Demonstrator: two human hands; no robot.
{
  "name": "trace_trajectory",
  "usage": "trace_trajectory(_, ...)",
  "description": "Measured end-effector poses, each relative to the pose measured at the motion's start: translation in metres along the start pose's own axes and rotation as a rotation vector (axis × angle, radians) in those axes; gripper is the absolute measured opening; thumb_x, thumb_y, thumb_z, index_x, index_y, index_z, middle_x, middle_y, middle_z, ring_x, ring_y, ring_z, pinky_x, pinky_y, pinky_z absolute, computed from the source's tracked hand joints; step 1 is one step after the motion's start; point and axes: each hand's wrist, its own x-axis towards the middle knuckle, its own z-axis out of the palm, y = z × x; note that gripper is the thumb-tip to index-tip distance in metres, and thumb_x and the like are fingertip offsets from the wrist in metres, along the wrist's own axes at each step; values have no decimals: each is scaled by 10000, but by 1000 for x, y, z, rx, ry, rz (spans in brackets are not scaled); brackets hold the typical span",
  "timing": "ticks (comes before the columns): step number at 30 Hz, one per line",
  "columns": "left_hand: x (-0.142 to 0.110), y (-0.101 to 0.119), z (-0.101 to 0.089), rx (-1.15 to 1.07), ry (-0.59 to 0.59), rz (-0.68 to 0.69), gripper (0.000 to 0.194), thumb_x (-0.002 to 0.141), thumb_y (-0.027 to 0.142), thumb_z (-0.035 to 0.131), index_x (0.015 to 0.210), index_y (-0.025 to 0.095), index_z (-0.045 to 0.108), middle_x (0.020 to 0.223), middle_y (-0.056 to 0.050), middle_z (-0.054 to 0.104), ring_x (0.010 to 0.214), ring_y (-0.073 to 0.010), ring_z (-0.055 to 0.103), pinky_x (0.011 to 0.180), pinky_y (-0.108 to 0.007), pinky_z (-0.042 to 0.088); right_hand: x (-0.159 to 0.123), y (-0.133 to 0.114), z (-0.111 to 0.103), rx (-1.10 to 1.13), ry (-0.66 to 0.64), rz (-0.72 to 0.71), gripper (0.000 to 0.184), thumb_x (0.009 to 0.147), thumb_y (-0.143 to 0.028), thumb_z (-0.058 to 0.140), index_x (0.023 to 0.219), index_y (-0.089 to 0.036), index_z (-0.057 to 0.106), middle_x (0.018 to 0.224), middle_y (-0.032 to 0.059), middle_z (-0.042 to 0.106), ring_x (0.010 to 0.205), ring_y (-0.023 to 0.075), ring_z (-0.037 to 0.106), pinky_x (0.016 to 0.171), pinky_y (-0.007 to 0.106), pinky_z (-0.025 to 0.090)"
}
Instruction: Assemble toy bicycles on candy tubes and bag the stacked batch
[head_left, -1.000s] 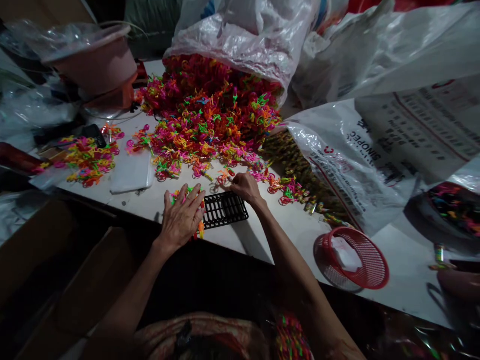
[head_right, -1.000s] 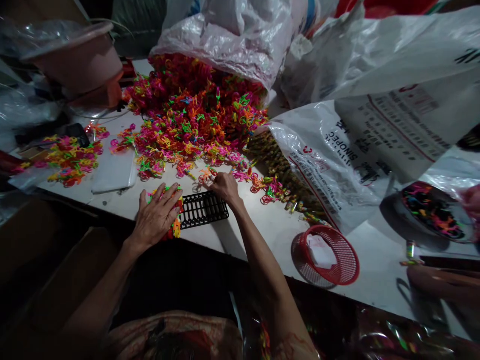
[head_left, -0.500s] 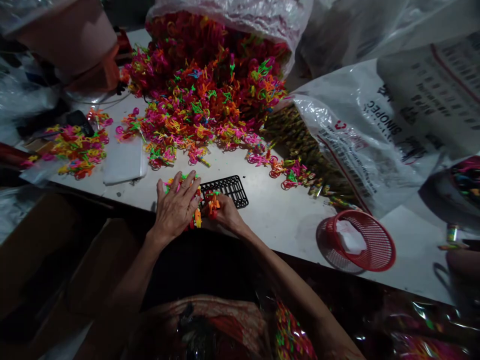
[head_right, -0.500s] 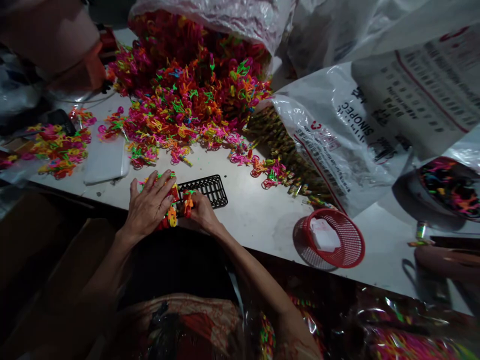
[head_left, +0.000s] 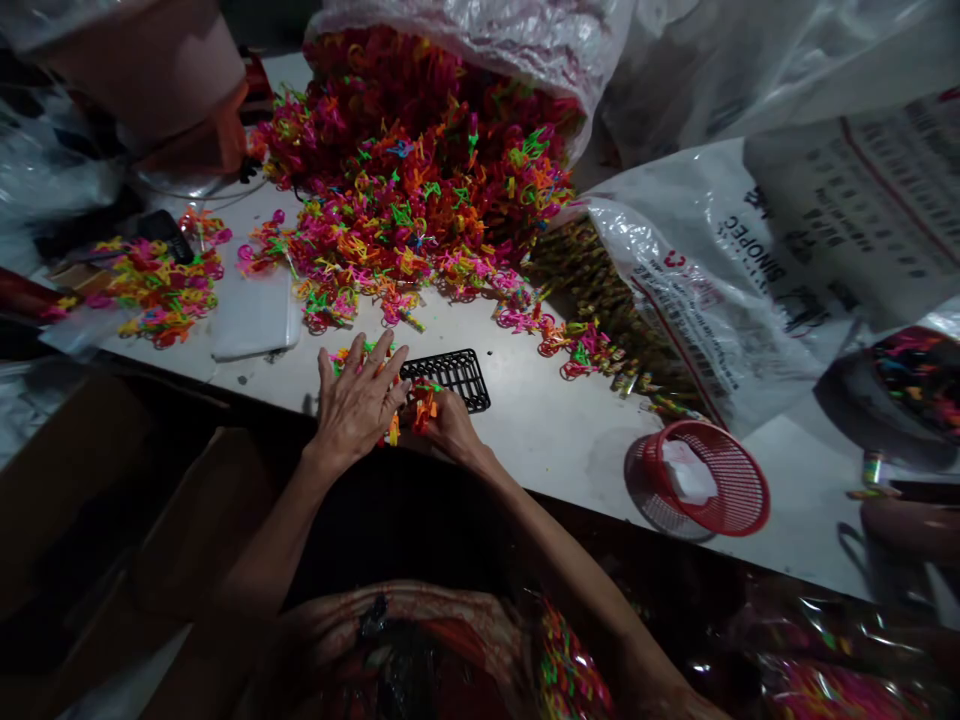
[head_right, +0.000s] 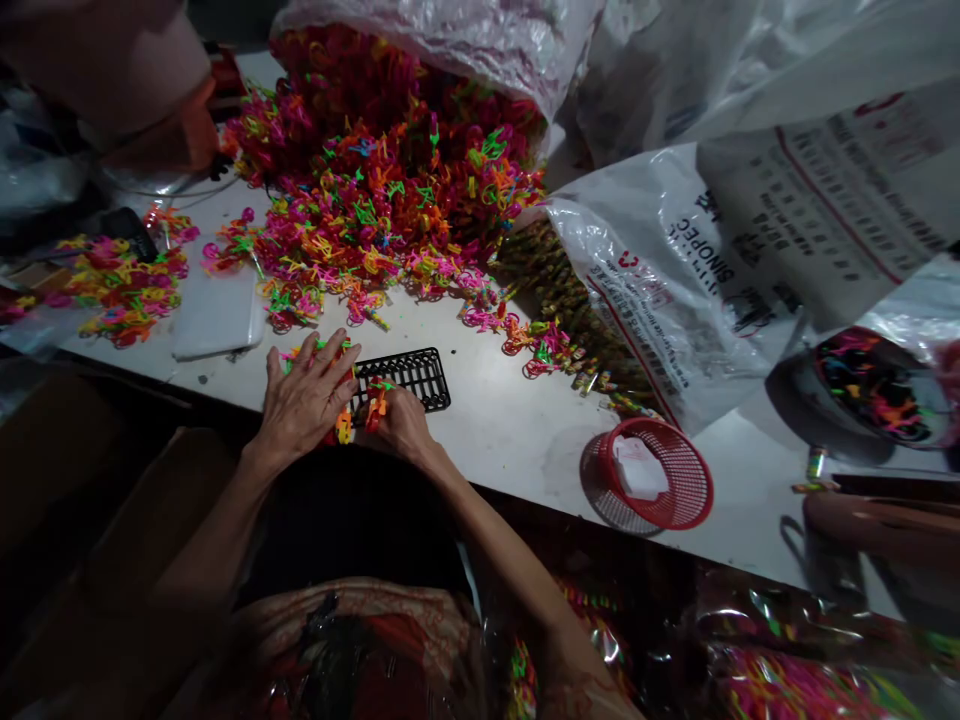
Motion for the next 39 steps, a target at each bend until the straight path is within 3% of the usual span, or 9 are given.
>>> trace_trajectory(4,-1,-2,0,-4,-3,5,475,978,389,266,1430,332,402,1540,-29,343,1449,-319,234,1112,-693,123,0,-3,-5,13,6,23,134,786,-207,532,687,-169,613,785,35,617,640,144,503,579,244,315)
trace_trajectory(14,0,-1,1,-6,-2,-1,483,983,426,241,1429,331,401,1538,-18,350,1448,-306,240,1134,-665,95,2,6,-11,-18,-66,-134,205,830,-249,536,646,-173,589,810,50,596,681,147,508,604,237,336)
trace_trajectory(19,1,2,1,-26,-30,-16,497,975,454,274,1435,313,399,1543,-32,342,1449,-314,231,1145,-646,48,0,-9,-4,-239,-155,-39,127,797,-242,571,791,-147,655,1026,113,633,656,148,544,576,260,318)
trace_trajectory(23,2,3,1,-37,-34,-12,550,946,531,322,1443,304,390,1555,-49,318,1448,-344,219,1136,-662,21,-3,-14,11,-286,-94,80,192,838,-235,521,931,-141,660,1025,129,639,750,186,586,599,262,346)
trace_trajectory(30,2,1,-7,-22,-47,-3,558,960,538,241,1418,282,429,1552,-42,329,1457,-349,178,1118,-701,33,-8,-9,10,-143,-14,20,156,843,-249,533,929,-179,643,1074,83,603,837,183,592,660,249,397)
trace_trajectory(35,2,-4,-7,-57,-25,16,509,984,456,199,1406,311,446,1540,-37,352,1458,-312,203,1130,-663,108,-3,-13,1,-182,-134,-13,180,842,-221,549,984,-182,653,1127,90,608,891,203,614,698,262,427)
trace_trajectory(39,5,-5,2,-29,-23,20,514,971,484,254,1434,314,399,1550,-41,330,1461,-304,198,1138,-652,83,-2,-21,4,-275,-184,56,287,852,-240,545,1120,-174,627,1256,137,562,880,227,631,701,300,450)
